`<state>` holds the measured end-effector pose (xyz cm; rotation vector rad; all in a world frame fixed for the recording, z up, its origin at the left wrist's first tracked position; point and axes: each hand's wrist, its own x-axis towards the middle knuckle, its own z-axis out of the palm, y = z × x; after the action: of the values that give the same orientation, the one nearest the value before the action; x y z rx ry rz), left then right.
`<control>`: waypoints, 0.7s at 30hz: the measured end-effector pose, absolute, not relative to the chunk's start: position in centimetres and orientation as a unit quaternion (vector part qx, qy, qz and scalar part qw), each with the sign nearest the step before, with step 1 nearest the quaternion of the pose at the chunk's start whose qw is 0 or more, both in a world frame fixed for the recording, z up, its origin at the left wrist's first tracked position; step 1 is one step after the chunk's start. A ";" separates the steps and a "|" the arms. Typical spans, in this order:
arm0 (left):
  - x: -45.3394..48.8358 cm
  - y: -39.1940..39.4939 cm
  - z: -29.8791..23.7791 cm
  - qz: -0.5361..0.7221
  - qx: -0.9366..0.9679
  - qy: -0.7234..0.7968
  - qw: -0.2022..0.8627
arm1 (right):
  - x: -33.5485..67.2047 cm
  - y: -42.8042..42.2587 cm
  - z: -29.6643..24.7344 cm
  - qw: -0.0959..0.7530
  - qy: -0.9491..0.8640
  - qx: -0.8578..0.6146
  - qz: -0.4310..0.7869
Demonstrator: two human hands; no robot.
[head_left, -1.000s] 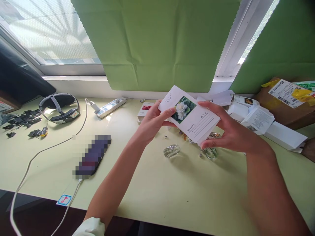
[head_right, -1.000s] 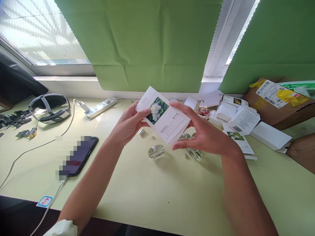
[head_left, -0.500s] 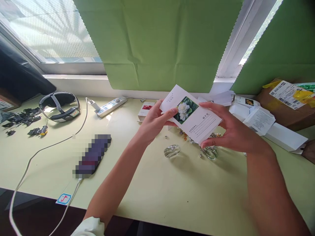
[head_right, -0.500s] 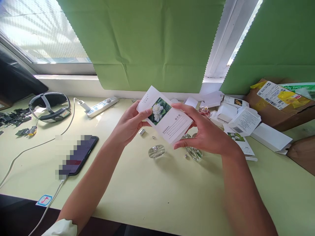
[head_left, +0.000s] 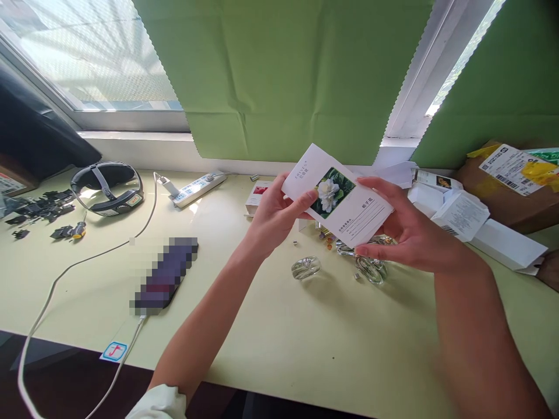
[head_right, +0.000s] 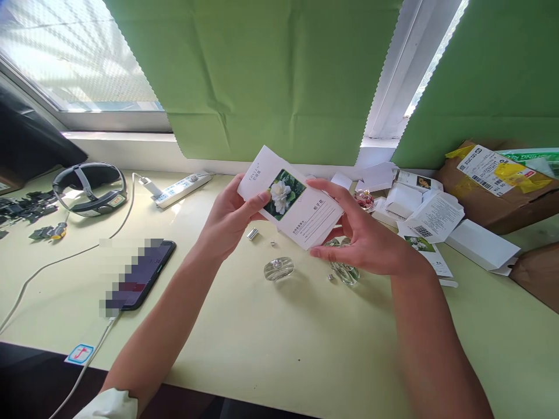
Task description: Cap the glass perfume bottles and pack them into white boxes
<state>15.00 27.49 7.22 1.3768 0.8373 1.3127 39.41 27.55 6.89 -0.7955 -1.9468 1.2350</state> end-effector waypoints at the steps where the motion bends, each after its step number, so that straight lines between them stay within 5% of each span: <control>1: 15.0 27.5 7.2 0.543 0.571 0.349 0.506 | 39.4 27.5 6.9 0.342 -0.751 -0.308 0.474; 21: 14.9 27.3 7.5 0.540 0.582 0.352 0.496 | 39.6 27.5 6.8 0.331 -0.750 -0.320 0.475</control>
<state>14.91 27.29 7.49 1.4098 0.8524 1.3090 39.58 27.46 6.75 -0.8359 -1.9621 1.2415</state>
